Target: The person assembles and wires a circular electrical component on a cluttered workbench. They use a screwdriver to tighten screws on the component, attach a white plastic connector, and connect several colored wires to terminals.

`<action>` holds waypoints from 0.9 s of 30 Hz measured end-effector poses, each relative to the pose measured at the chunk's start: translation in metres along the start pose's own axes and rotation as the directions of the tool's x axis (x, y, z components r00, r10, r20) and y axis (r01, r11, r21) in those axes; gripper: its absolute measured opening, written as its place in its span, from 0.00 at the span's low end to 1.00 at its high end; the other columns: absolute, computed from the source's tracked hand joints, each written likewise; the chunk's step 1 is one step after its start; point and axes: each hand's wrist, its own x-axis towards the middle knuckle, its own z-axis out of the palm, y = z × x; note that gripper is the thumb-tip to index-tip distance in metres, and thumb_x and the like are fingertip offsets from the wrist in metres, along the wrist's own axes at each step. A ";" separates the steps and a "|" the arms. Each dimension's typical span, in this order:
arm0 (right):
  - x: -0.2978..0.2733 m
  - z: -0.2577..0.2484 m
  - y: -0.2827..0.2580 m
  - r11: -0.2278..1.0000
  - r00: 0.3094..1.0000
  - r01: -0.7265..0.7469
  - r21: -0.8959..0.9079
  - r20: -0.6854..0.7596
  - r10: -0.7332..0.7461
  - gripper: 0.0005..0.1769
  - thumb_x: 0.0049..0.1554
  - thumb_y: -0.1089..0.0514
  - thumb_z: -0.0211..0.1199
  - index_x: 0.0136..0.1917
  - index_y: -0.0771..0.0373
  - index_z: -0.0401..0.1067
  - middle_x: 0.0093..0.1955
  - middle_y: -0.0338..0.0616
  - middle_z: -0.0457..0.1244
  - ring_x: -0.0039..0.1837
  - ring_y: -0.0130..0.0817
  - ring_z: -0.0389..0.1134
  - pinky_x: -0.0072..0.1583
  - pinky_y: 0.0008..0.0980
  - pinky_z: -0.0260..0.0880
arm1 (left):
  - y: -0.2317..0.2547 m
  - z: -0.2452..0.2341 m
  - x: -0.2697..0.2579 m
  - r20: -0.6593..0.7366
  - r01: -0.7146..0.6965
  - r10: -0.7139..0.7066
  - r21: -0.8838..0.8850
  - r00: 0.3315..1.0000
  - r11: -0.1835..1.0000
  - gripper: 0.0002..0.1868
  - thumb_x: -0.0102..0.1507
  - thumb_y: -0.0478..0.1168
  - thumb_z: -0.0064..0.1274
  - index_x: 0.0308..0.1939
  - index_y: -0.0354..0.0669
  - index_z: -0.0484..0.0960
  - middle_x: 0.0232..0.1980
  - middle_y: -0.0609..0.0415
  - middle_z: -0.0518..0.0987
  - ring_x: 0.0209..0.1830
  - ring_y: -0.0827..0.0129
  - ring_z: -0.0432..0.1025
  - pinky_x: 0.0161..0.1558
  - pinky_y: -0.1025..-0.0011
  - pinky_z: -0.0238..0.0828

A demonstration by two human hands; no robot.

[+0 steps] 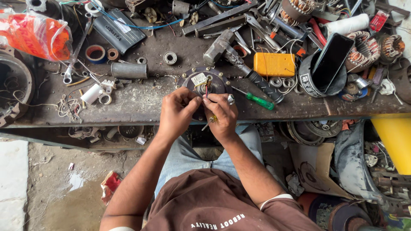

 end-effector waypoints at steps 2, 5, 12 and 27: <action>-0.001 0.000 -0.002 1.000 1.000 0.004 -0.029 0.005 -0.004 0.16 0.52 0.74 0.71 0.51 0.63 0.72 0.51 0.43 0.68 0.51 0.43 0.70 0.52 0.39 0.70 | -0.005 0.001 0.000 0.004 0.093 -0.093 -0.089 0.996 0.992 0.08 0.62 0.35 0.59 0.31 0.33 0.81 0.24 0.61 0.75 0.24 0.84 0.64 0.26 0.78 0.62; 0.000 0.002 -0.002 0.999 1.000 0.011 -0.051 -0.008 -0.012 0.16 0.53 0.74 0.71 0.51 0.63 0.72 0.51 0.43 0.68 0.51 0.42 0.70 0.51 0.39 0.70 | -0.008 -0.001 0.003 0.043 0.166 -0.161 -0.168 0.986 0.972 0.08 0.62 0.35 0.60 0.29 0.35 0.82 0.24 0.62 0.76 0.22 0.84 0.65 0.25 0.79 0.61; -0.001 0.001 -0.001 0.999 1.000 -0.005 -0.044 0.012 0.005 0.14 0.55 0.72 0.71 0.51 0.63 0.70 0.51 0.43 0.67 0.50 0.41 0.69 0.50 0.38 0.69 | -0.007 0.001 0.002 0.058 0.211 -0.203 -0.312 0.978 0.927 0.08 0.65 0.37 0.59 0.32 0.37 0.82 0.25 0.62 0.77 0.22 0.83 0.67 0.25 0.81 0.63; -0.015 -0.009 0.001 0.957 0.995 -0.079 0.279 -0.030 0.091 0.08 0.68 0.67 0.56 0.60 0.66 0.65 0.58 0.56 0.66 0.59 0.47 0.70 0.62 0.40 0.73 | -0.024 -0.004 -0.005 0.039 0.057 -0.044 -0.418 0.998 0.907 0.15 0.72 0.41 0.53 0.32 0.38 0.76 0.28 0.61 0.75 0.26 0.81 0.68 0.29 0.79 0.64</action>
